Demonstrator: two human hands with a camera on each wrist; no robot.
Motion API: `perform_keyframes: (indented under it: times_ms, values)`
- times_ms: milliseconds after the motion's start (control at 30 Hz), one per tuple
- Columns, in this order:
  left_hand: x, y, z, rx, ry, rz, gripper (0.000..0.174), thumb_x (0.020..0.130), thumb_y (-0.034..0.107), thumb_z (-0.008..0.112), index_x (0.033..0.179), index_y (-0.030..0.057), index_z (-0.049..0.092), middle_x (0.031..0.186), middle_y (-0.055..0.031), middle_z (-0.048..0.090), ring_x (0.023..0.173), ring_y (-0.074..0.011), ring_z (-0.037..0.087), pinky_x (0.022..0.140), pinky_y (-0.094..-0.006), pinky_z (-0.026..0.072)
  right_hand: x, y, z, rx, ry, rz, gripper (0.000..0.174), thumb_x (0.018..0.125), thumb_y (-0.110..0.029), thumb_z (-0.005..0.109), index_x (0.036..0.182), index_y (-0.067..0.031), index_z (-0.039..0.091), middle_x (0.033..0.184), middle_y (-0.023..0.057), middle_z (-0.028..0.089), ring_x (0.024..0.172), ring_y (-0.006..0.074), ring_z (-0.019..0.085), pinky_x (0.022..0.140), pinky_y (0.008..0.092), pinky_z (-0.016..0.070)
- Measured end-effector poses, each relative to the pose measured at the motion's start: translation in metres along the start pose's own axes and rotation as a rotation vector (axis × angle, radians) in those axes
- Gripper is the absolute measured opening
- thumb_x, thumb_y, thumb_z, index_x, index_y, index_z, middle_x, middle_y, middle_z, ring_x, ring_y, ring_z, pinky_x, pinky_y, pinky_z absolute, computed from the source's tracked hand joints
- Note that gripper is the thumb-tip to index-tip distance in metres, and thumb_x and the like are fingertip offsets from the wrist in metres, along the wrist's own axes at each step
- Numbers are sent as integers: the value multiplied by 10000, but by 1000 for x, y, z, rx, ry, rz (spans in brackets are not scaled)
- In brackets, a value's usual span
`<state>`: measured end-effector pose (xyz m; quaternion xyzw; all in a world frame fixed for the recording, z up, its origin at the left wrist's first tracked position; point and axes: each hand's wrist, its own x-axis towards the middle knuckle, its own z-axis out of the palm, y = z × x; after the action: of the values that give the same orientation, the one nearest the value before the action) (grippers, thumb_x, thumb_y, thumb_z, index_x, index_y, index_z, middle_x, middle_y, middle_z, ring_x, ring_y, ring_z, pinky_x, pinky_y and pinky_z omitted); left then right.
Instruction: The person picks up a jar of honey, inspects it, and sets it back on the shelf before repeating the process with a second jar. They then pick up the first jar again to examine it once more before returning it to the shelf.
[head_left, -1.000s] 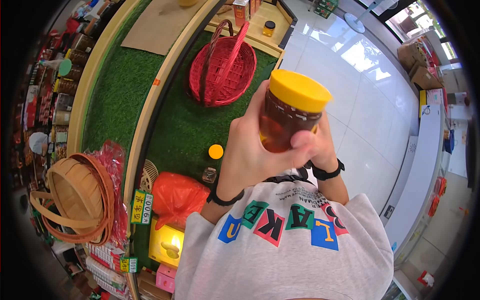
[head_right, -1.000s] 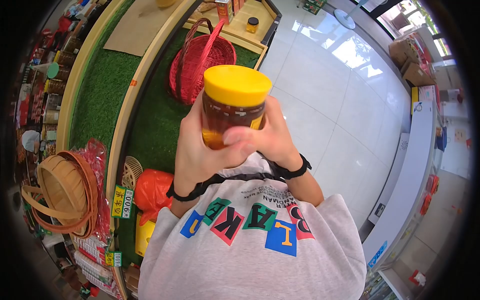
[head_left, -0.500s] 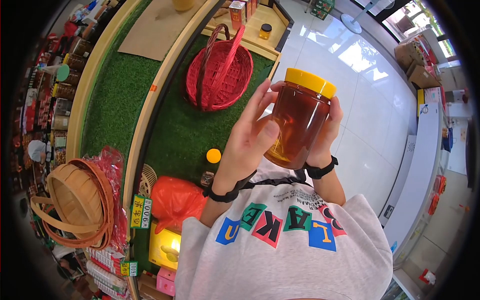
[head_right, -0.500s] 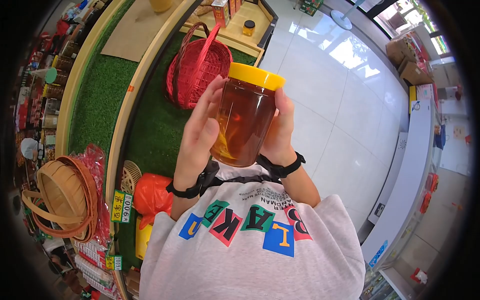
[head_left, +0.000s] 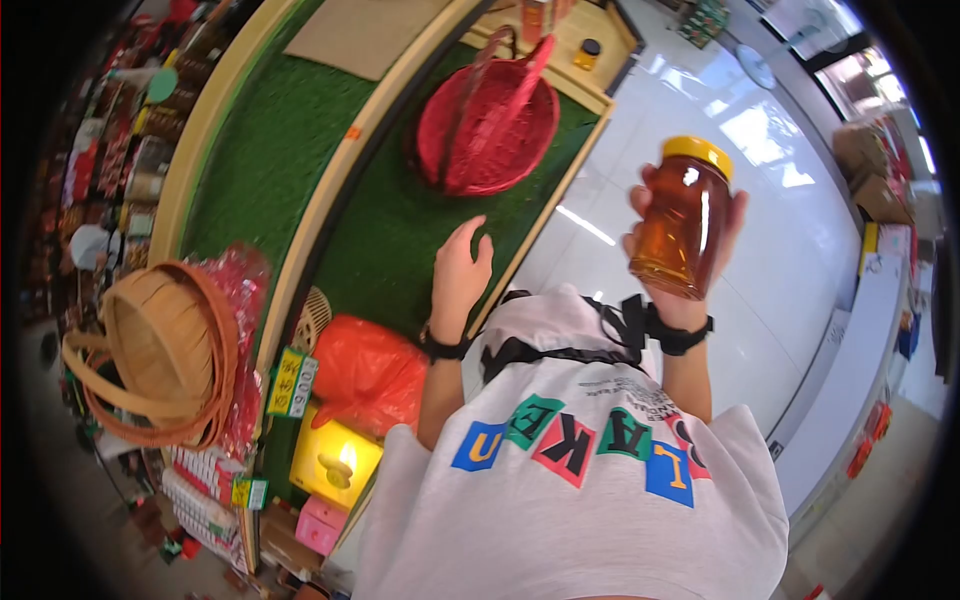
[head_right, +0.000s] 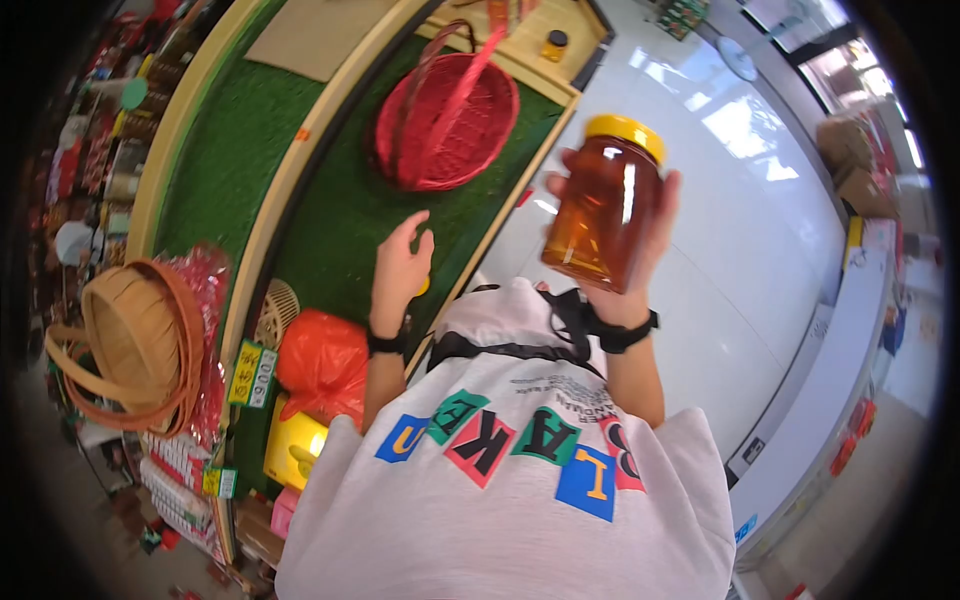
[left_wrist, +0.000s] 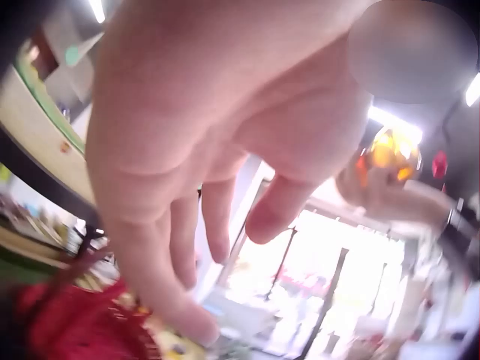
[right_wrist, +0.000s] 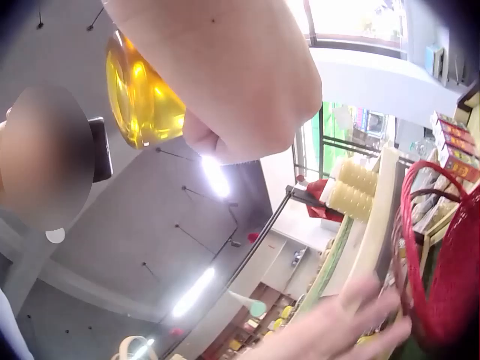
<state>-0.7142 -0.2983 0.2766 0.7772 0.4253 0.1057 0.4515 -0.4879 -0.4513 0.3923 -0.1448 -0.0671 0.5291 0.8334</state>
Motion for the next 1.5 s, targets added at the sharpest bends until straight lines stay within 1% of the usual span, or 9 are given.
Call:
perform_keyframes:
  times_ms: [133,233,467,600,867,967,1100,1333,1500]
  values:
    - [-15,-137,47,372,-2,-458,904,747,276,778,1489,98,292,1463,-335,334,1334,-452,389,1107,-486,334,-10,1,-15,-119,112,-62,781,919,-645,467,1373,-14,384,1260,203,514,1054,299,568,691,450,600]
    - [-28,-194,71,170,79,-453,1117,659,263,839,1531,161,147,1497,-395,172,1389,-467,288,1139,-466,292,-12,5,-16,-98,119,-37,745,943,-628,432,1342,1,419,1198,210,570,1000,306,625,684,395,619]
    - [-21,-240,119,95,275,-453,839,554,-7,789,1305,165,456,1217,-220,478,1123,-417,513,979,-460,443,-8,8,-21,-309,294,-71,703,961,-590,427,1325,12,436,1190,199,577,977,295,626,688,362,607]
    - [-18,-242,117,88,297,-334,729,560,28,791,1236,124,536,1100,-168,598,1062,-370,577,944,-433,471,-13,17,-12,-305,370,-14,667,962,-574,437,1315,-8,458,1178,184,592,958,301,627,761,387,567]
    - [-31,-188,15,-626,78,-178,732,612,58,829,1259,59,488,958,-85,668,890,-165,642,786,-310,523,-5,28,-15,-374,211,14,642,960,-546,451,1327,-19,464,1205,173,592,966,292,627,801,385,530]
    - [-35,-131,-30,-840,-66,-42,756,633,18,802,1290,37,428,1000,-110,655,899,-168,640,791,-296,518,-1,40,-10,-429,213,52,650,951,-547,468,1332,-20,462,1208,170,590,971,289,628,804,382,529]
    - [-28,-78,-51,-1059,-82,169,816,664,261,814,1322,-5,412,1042,-127,645,928,-179,644,814,-286,513,1,63,0,-489,214,154,673,950,-555,458,1340,-7,449,1193,172,593,974,275,625,774,366,537]
    - [-17,-7,-49,-1232,-76,143,828,782,637,545,1267,-27,449,878,-185,660,756,-235,672,673,-330,560,3,87,19,-581,126,293,760,937,-610,427,1374,11,411,1260,165,547,972,250,607,709,346,555]
    - [-26,14,-57,-1254,-101,154,846,787,652,499,1229,-68,458,809,-207,647,672,-237,655,593,-311,542,6,88,30,-574,94,247,773,934,-620,424,1379,11,408,1273,162,544,981,251,601,727,337,544]
